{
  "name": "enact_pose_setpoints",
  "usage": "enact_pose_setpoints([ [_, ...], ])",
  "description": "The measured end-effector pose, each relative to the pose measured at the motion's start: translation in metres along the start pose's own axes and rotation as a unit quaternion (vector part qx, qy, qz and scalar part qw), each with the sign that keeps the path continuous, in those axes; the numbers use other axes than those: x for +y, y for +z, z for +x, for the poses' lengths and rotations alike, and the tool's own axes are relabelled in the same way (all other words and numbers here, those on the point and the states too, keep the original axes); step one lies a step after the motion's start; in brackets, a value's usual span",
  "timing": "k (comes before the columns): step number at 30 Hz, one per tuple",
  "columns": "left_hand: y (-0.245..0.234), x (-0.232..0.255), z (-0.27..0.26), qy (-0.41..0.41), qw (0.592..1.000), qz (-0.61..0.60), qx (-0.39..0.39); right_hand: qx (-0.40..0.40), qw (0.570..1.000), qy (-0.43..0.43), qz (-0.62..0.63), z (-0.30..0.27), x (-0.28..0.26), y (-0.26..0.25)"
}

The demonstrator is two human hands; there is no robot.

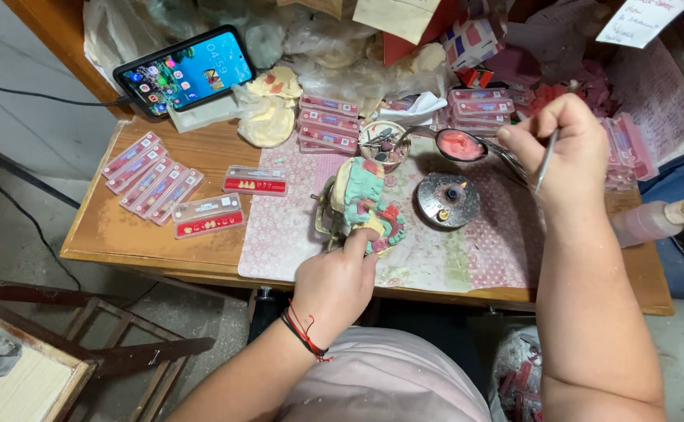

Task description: The person works on a dental model, using a metal tool to apply and shape pink wax on the teeth. They then open a plastic container to retrieve small red teeth, select one, and use a rotary tool to grind it. Finally, they return to the dental model to apply more wax and place the prepared tooth onto the model.

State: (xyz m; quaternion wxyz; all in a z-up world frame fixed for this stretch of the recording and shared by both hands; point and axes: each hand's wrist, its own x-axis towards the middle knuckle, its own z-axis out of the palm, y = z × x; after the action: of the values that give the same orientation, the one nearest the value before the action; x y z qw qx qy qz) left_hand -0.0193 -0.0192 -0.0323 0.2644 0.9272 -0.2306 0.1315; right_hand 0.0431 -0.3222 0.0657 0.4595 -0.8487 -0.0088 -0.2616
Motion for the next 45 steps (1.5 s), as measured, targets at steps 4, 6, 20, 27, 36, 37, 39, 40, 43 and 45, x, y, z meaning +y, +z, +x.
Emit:
enact_pose_setpoints([
  [4,0.001,0.000,-0.001,0.004,1.000,0.003,0.003,0.005,1.000,0.005,-0.012,-0.019,-0.004,-0.018],
  [6,-0.002,0.001,0.000,0.000,1.000,-0.014,-0.003,-0.046,0.988,0.098,0.110,-0.034,-0.016,-0.025],
  [20,-0.026,0.000,-0.018,0.042,0.993,-0.109,-0.016,-0.111,0.961,0.095,-0.233,-0.098,0.045,-0.038],
  [27,-0.063,-0.037,-0.022,0.005,0.980,-0.158,0.120,-0.121,0.964,-0.066,-0.229,-0.099,0.058,-0.032],
  [36,-0.075,-0.053,0.067,0.096,0.942,-0.320,0.032,-0.013,0.968,-0.152,-0.201,-0.107,0.073,-0.038],
  [37,-0.069,-0.054,0.073,0.096,0.942,-0.320,0.032,-0.013,0.968,-0.152,-0.201,-0.109,0.063,-0.038],
  [39,-0.058,-0.055,0.084,0.099,0.950,-0.294,-0.018,-0.024,0.955,-0.217,-0.201,-0.112,0.041,-0.038],
  [40,-0.053,-0.056,0.085,0.099,0.951,-0.294,-0.018,-0.024,0.955,-0.217,-0.201,-0.120,0.039,-0.036],
  [43,-0.044,-0.055,0.085,0.118,0.945,-0.306,0.020,-0.025,0.939,-0.281,-0.198,-0.142,0.025,-0.016],
  [45,-0.047,-0.048,0.078,0.054,0.918,-0.391,0.032,-0.102,0.914,-0.375,-0.114,-0.161,0.009,0.013],
])
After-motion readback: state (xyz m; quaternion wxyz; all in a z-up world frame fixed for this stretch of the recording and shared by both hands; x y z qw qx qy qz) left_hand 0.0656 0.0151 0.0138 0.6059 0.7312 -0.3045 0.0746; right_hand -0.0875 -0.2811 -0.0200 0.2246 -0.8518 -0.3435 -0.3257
